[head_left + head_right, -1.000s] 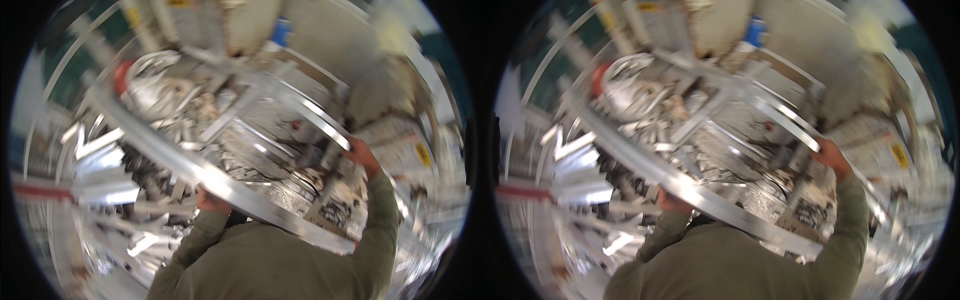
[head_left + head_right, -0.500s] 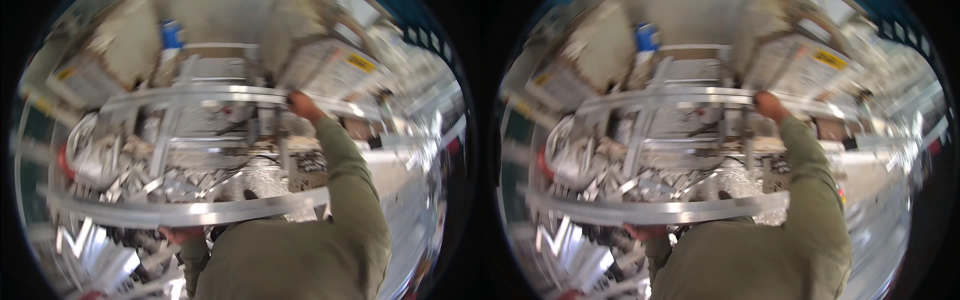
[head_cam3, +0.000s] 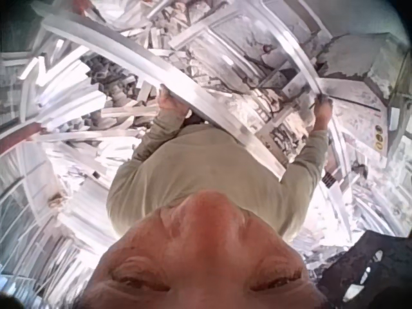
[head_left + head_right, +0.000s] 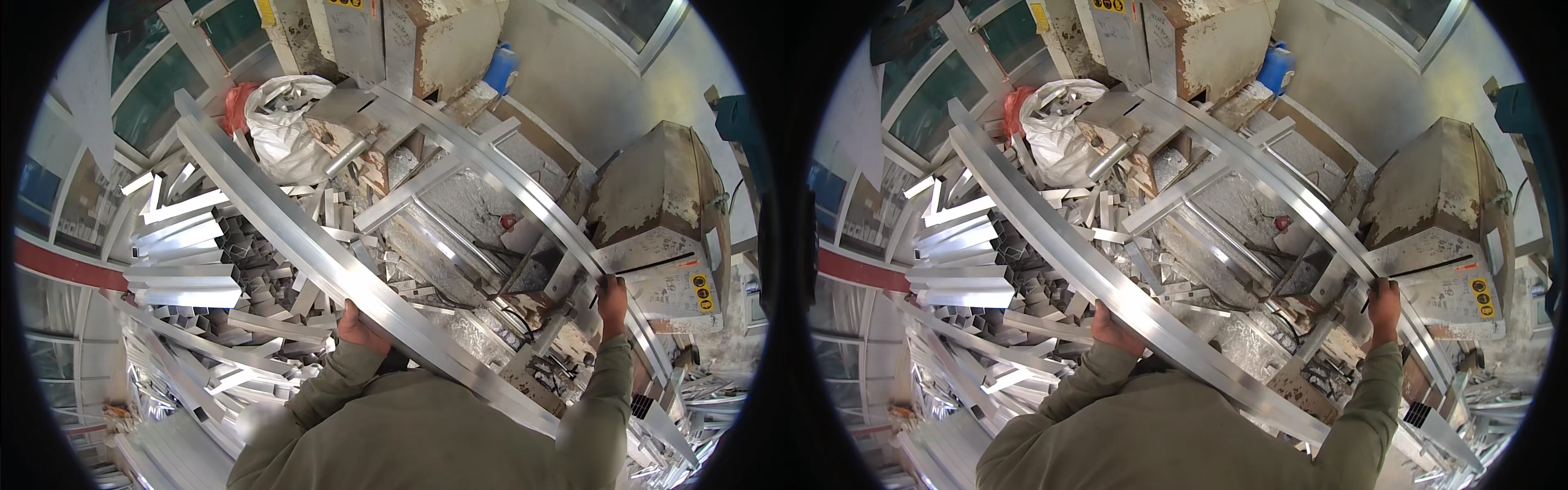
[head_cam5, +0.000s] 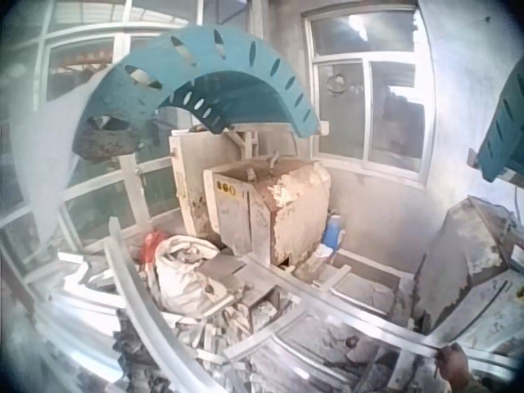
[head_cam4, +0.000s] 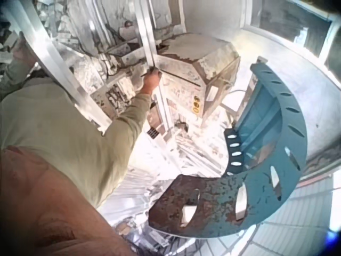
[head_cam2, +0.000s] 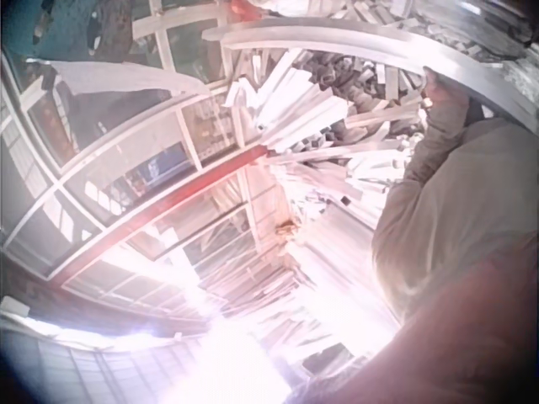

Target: The person walks through a cluttered workshop, selects a long metal profile from a stack, and carries it to a cutting machine. They place the profile on the machine bed, adjust its position, and press a button on the control panel to operate the machine.

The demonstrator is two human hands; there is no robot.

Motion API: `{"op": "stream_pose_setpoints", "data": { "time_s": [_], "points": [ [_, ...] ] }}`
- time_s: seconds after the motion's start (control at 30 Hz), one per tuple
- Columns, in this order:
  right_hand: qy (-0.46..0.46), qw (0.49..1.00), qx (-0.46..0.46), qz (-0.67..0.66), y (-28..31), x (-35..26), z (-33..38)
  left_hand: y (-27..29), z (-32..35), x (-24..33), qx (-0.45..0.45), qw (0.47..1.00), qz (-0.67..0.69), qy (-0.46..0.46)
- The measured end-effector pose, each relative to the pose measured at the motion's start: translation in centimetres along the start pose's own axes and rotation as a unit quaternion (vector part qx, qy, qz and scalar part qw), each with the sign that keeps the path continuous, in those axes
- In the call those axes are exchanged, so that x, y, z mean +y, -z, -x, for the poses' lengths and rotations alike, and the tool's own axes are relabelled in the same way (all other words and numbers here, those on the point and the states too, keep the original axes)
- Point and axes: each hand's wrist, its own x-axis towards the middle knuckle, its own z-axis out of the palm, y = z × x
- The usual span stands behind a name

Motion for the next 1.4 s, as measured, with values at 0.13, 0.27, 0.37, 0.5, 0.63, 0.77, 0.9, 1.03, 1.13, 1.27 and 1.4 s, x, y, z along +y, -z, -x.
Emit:
{"op": "stream_pose_setpoints", "data": {
  "time_s": [0.13, 0.27, 0.37, 0.5, 0.63, 0.77, 0.9, 1.03, 1.13, 1.27, 1.4],
  "points": [
    [-0.014, 0.999, -0.016, 0.024, 0.1, -0.3, -0.5, 1.0, -0.3, -0.2, 0.002, 1.000, 0.014, -0.002],
    [-0.036, 0.997, 0.006, 0.067, 0.2, -1.6, 0.1, 1.2, -0.6, 0.0, -0.001, 1.000, 0.025, 0.002],
    [-0.050, 0.994, -0.004, 0.094, 0.8, -3.4, -0.2, 1.1, -0.5, 0.1, 0.005, 1.000, 0.023, 0.003],
    [-0.077, 0.986, -0.030, 0.142, 1.1, -4.4, -0.5, 1.3, -0.4, 0.4, 0.004, 0.999, 0.028, 0.018],
    [-0.078, 0.983, -0.021, 0.162, 0.7, -4.0, -0.6, 1.0, -0.6, 0.7, 0.004, 0.999, 0.027, 0.023],
    [-0.092, 0.979, -0.016, 0.181, 0.2, -4.0, -0.3, 1.0, -0.9, 0.8, -0.012, 0.999, 0.032, 0.016],
    [-0.078, 0.976, 0.022, 0.200, -0.2, -7.7, -0.4, 0.9, -1.1, 0.4, -0.005, 0.999, 0.043, 0.011],
    [0.068, 0.985, 0.079, 0.138, -0.4, -14.7, -2.2, 0.7, -1.1, 0.2, -0.002, 0.999, 0.040, 0.028],
    [0.117, 0.983, 0.101, 0.101, -1.9, -18.9, -4.9, 0.3, -1.1, 0.2, -0.015, 0.999, 0.030, 0.032],
    [0.083, 0.987, 0.044, 0.128, -3.5, -22.2, -7.2, 0.4, -1.5, 0.0, -0.003, 1.000, 0.019, 0.024],
    [0.029, 0.986, 0.022, 0.162, -5.5, -21.7, -8.3, 0.6, -1.8, 0.2, -0.007, 0.999, 0.024, 0.030]
  ]
}}
